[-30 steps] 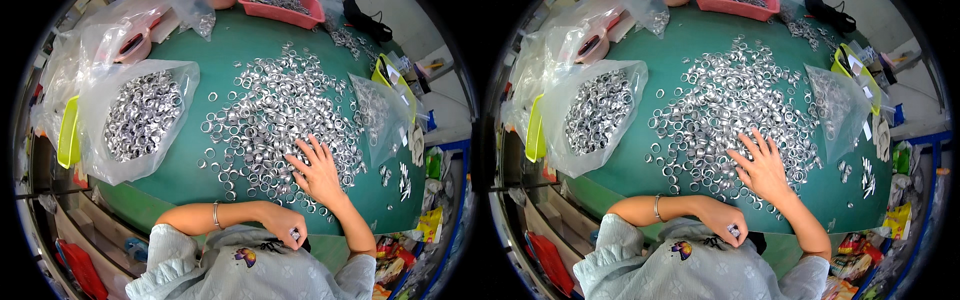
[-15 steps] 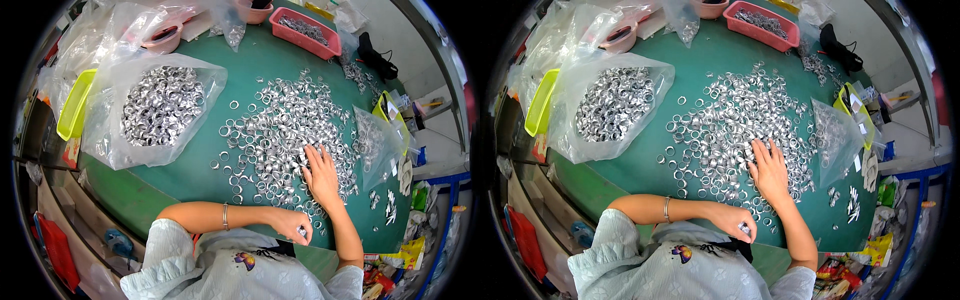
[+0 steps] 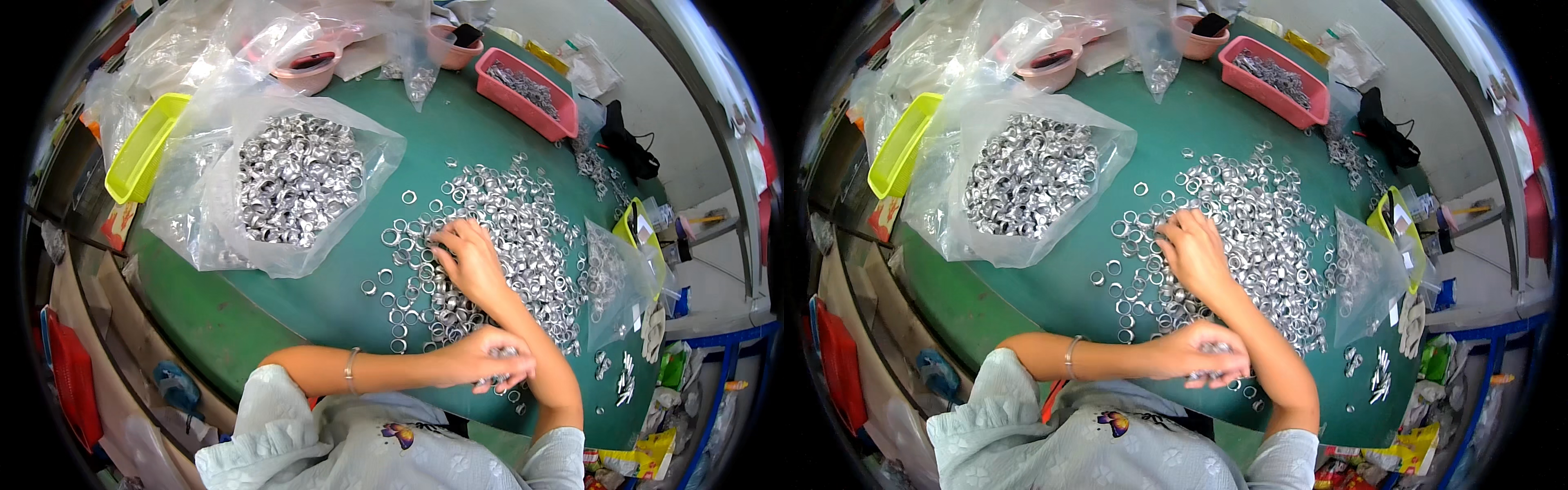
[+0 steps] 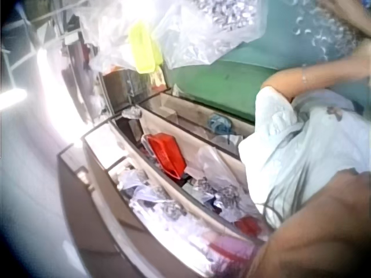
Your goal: The person sorts small metal rings from a pile on a green table, placing them into a plastic bag and then moving the bag to a wooden shelf.
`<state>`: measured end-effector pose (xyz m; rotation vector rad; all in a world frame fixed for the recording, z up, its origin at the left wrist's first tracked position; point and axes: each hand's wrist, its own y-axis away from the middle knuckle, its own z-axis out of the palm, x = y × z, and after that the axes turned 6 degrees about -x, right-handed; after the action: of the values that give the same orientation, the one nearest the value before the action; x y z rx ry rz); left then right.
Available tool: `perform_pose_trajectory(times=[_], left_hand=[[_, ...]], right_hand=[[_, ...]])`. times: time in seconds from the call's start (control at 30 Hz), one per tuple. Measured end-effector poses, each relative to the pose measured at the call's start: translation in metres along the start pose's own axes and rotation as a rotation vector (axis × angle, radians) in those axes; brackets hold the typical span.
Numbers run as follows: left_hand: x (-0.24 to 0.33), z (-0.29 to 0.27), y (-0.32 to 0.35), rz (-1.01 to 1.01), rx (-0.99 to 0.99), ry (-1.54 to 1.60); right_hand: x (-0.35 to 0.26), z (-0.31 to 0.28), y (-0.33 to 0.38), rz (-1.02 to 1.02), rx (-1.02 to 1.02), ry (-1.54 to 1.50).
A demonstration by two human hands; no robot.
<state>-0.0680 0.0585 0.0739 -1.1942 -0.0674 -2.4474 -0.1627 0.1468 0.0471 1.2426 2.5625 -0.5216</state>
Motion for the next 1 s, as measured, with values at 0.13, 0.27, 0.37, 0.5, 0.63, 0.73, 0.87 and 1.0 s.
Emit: perform_pose_trajectory(times=[0.13, 0.27, 0.37, 0.5, 0.63, 0.73, 0.87, 1.0], left_hand=[[0.013, -0.018, 0.041, 0.261, 0.395, 0.459], [0.006, -0.031, 0.083, 0.408, 0.821, 0.616], [0.001, -0.036, 0.093, 0.429, 0.855, 0.674], [-0.018, -0.053, 0.100, 0.443, 0.677, 0.680], [-0.024, -0.048, 0.098, 0.448, 0.639, 0.729], [-0.015, -0.042, 0.098, 0.469, 0.804, 0.679], [-0.018, -0.044, 0.100, 0.523, 0.862, 0.623], [-0.022, -0.042, 0.095, 0.497, 0.855, 0.597]], right_hand=[[0.010, 0.034, -0.030, 0.010, 0.030, 0.071], [-0.013, 0.020, -0.029, 0.043, 0.068, -0.284], [-0.037, -0.016, -0.016, -0.102, -0.266, -0.640], [-0.032, -0.005, -0.025, -0.112, -0.097, -0.392], [-0.020, 0.030, -0.038, -0.099, -0.077, -0.083], [-0.023, 0.034, -0.041, -0.107, -0.070, -0.014], [-0.023, 0.030, -0.034, -0.101, -0.083, -0.024], [-0.027, 0.045, -0.033, -0.088, -0.040, 0.000]])
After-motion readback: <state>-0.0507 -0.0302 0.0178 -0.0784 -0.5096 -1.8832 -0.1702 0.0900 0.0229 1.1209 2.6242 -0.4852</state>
